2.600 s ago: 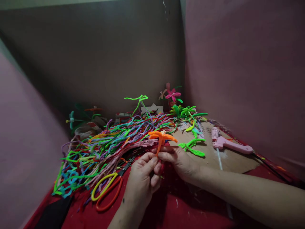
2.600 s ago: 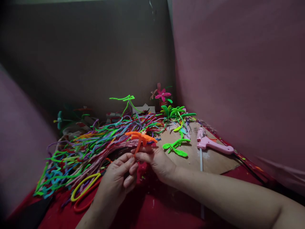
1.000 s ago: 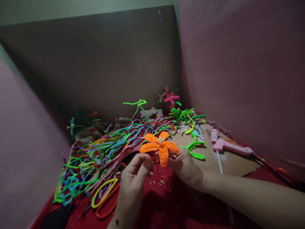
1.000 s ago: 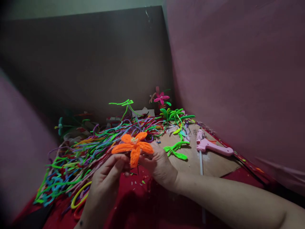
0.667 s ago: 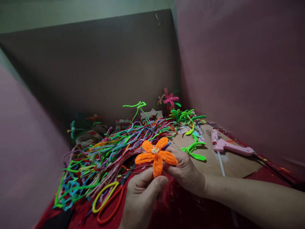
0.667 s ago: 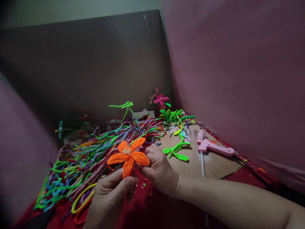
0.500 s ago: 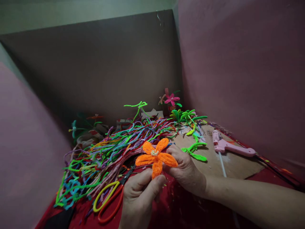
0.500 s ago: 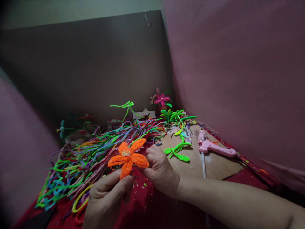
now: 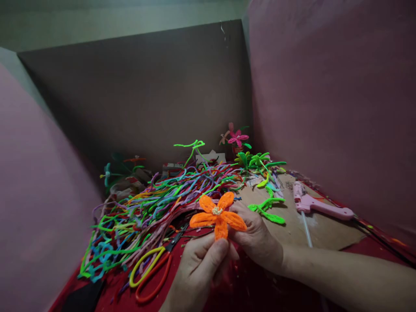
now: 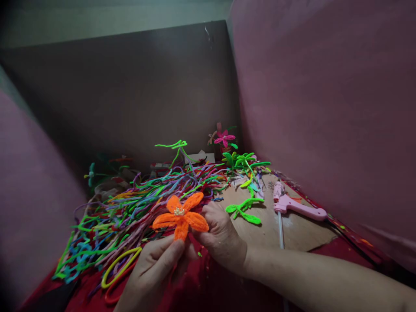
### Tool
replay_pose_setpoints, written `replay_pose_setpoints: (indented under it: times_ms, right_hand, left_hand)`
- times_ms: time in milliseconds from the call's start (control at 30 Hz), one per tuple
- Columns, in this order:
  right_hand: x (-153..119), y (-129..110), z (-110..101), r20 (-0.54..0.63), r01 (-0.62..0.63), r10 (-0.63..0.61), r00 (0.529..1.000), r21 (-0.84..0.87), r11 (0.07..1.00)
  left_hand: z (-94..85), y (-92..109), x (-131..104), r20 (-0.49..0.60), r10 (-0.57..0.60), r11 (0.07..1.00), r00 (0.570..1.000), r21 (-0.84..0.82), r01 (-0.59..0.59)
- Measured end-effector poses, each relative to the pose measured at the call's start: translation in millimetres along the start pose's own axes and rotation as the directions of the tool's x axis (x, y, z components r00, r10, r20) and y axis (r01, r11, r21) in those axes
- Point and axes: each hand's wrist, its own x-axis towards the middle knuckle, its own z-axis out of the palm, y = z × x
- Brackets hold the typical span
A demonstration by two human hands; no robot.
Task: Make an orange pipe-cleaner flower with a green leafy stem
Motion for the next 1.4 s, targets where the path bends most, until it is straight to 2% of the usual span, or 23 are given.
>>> replay_pose_setpoints:
  times_ms: [133, 233, 300, 367, 400, 500, 567, 667, 800, 900, 1000, 1167, 1300, 1400]
  right_hand:
    - [-2, -1, 1, 0.019, -0.056, 0.054, 0.998, 0.079, 0.995]
    - [-1, -6, 3, 0.041, -0.148, 0.142, 0.989, 0.256, 0.955]
    - [2, -10, 4, 0.080, -0.245, 0.234, 0.969, 0.437, 0.865]
    - [6, -12, 5, 0.124, -0.327, 0.317, 0.940, 0.590, 0.738]
    - [7, -12, 6, 0.140, -0.358, 0.356, 0.924, 0.644, 0.676]
    - [9, -9, 8, 0.159, -0.402, 0.441, 0.883, 0.741, 0.538]
    - [8, -5, 9, 0.158, -0.410, 0.473, 0.867, 0.765, 0.496]
    - [6, -1, 10, 0.116, -0.391, 0.502, 0.857, 0.782, 0.485]
    - [5, 0, 10, 0.113, -0.411, 0.548, 0.829, 0.787, 0.460]
    - [4, 0, 9, 0.116, -0.420, 0.521, 0.845, 0.747, 0.515]
    - [3, 0, 9, 0.145, -0.413, 0.458, 0.877, 0.716, 0.563]
    - [5, 1, 11, 0.196, -0.434, 0.438, 0.877, 0.714, 0.550]
    - [6, -4, 8, 0.194, -0.426, 0.401, 0.895, 0.641, 0.639]
    - [7, -5, 7, 0.202, -0.412, 0.375, 0.905, 0.638, 0.651]
  left_hand:
    - [2.5, 5, -1, 0.011, -0.056, 0.998, 0.998, 0.002, 0.056]
    - [-0.2, 10, 2, 0.020, -0.019, 0.996, 1.000, 0.082, 0.017]
    - [-3.9, 10, 6, -0.107, 0.043, 0.985, 0.993, 0.171, -0.025]
    - [-6.0, 6, 12, -0.270, 0.114, 0.968, 0.956, 0.248, -0.045]
    - [-5.8, 3, 14, -0.310, 0.132, 0.959, 0.942, 0.280, -0.042]
    - [0.6, -8, 19, -0.298, 0.121, 0.939, 0.947, 0.344, -0.012]
    - [7.1, -14, 21, -0.297, 0.110, 0.930, 0.948, 0.368, 0.008]
    - [13.1, -22, 21, -0.340, 0.174, 0.897, 0.924, 0.442, -0.006]
    - [12.2, -32, 23, -0.324, 0.345, 0.761, 0.881, 0.647, -0.060]
    - [10.2, -35, 24, -0.307, 0.394, 0.709, 0.866, 0.701, -0.075]
    - [9.1, -29, 23, -0.346, 0.354, 0.757, 0.869, 0.651, -0.049]
    - [8.4, -19, 21, -0.396, 0.250, 0.856, 0.884, 0.517, -0.011]
    - [5.8, -25, 23, -0.386, 0.178, 0.914, 0.905, 0.406, -0.007]
    - [3.6, -30, 25, -0.372, 0.161, 0.945, 0.914, 0.327, -0.033]
